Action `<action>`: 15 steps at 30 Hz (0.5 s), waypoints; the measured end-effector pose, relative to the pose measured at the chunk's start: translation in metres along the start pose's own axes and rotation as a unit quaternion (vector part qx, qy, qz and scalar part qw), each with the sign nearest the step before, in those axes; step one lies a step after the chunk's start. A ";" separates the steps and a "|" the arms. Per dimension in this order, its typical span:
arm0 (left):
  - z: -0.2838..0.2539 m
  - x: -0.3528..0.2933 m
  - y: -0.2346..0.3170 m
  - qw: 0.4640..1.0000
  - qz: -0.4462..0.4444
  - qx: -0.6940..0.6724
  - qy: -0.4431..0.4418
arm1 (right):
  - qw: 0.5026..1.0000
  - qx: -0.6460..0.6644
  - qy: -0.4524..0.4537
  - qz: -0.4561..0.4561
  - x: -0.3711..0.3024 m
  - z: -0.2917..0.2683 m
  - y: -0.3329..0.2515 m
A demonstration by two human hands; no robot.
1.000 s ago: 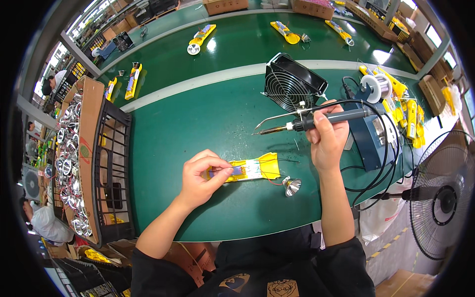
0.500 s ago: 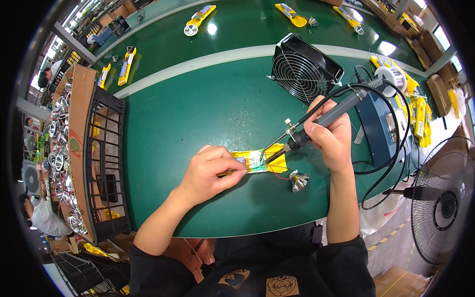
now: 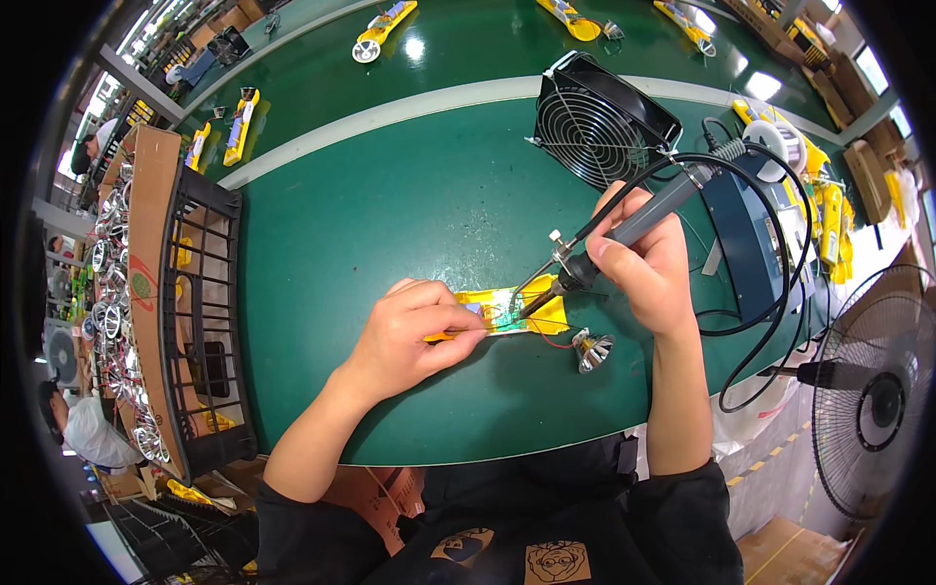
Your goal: The person solders electrical wires to circuit boards inside flashlight bodies using a soldering iron, repeatedly taking flashlight assemblies and placing the soldered units onto a conveyor belt.
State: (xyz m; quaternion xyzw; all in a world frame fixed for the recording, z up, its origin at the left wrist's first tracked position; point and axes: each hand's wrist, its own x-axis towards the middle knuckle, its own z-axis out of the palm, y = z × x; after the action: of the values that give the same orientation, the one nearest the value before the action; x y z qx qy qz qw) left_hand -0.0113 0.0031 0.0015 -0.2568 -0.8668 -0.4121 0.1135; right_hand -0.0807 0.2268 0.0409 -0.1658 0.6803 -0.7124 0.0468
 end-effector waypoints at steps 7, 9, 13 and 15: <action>-0.002 0.000 0.000 1.000 -0.001 0.002 -0.004 | 1.000 -0.007 -0.003 -0.005 0.000 0.001 0.000; -0.002 0.001 0.001 1.000 -0.002 0.001 -0.004 | 1.000 -0.009 -0.005 -0.004 0.001 0.001 0.000; -0.002 0.001 0.001 1.000 0.000 -0.003 0.001 | 1.000 -0.008 -0.005 -0.008 0.000 0.001 -0.001; -0.002 0.001 0.002 1.000 -0.001 -0.001 -0.002 | 1.000 -0.007 -0.005 -0.004 0.000 0.001 -0.003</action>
State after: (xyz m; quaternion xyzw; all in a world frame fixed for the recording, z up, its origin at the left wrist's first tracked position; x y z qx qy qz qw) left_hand -0.0112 0.0026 0.0045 -0.2564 -0.8671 -0.4124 0.1113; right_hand -0.0796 0.2256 0.0434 -0.1724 0.6847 -0.7066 0.0466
